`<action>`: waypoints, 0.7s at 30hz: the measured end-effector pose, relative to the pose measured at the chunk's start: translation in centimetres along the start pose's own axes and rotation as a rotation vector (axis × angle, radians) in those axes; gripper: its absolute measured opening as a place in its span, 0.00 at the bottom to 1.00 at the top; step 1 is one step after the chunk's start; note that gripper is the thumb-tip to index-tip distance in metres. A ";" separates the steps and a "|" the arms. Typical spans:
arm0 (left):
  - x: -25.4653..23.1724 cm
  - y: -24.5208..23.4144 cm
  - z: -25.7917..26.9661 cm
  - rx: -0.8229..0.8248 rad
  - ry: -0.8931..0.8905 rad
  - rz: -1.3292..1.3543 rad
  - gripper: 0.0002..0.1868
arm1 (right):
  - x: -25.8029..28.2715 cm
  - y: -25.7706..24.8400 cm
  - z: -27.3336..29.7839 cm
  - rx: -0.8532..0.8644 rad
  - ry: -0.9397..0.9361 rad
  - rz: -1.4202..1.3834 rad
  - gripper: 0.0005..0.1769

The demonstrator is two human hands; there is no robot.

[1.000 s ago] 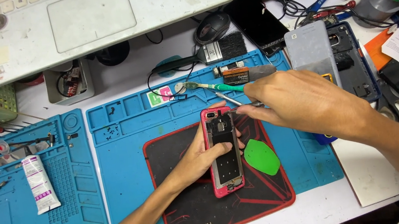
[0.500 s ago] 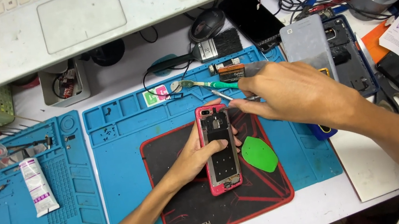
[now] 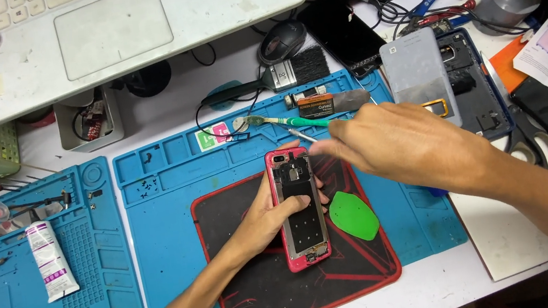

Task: The person uses a screwdriver to remove screws from the back of a pink smartphone placed on a red mousepad. They then use a metal prying tool to carefully lift and separate the phone's back cover from the frame, working around the edges to detach it.

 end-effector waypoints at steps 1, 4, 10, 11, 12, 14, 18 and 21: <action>-0.1 0.1 0.0 0.000 -0.001 0.001 0.38 | -0.2 0.2 -0.2 0.002 0.000 0.000 0.34; -0.3 0.2 0.0 -0.014 -0.019 -0.006 0.34 | -0.3 0.2 -0.2 -0.042 -0.069 0.032 0.26; 0.1 0.0 0.0 0.064 0.082 -0.018 0.39 | 0.3 0.2 0.2 -0.020 -0.050 -0.006 0.32; -0.1 0.1 0.0 0.060 0.072 -0.005 0.41 | 0.2 0.2 0.1 -0.007 -0.007 0.026 0.24; -0.4 0.2 0.0 0.056 0.061 0.009 0.43 | 0.1 0.2 0.0 0.006 0.036 0.058 0.29; -0.2 0.2 0.0 0.061 0.062 -0.004 0.42 | 0.2 -0.4 0.6 0.018 0.018 0.010 0.16; 0.1 0.0 0.0 0.064 0.091 -0.005 0.43 | 0.0 0.1 0.2 -0.073 -0.043 0.013 0.34; -0.3 0.2 0.2 0.043 0.081 0.021 0.42 | -0.3 0.5 -0.3 -0.049 -0.003 0.073 0.26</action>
Point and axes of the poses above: each hand's wrist, its own z-axis away from the middle knuckle, its own y-axis out of the palm, x = y × z, the point moved 2 cm from there along -z, towards the middle knuckle, and after that the axes turned 9 degrees about y, right-handed, at the moved point
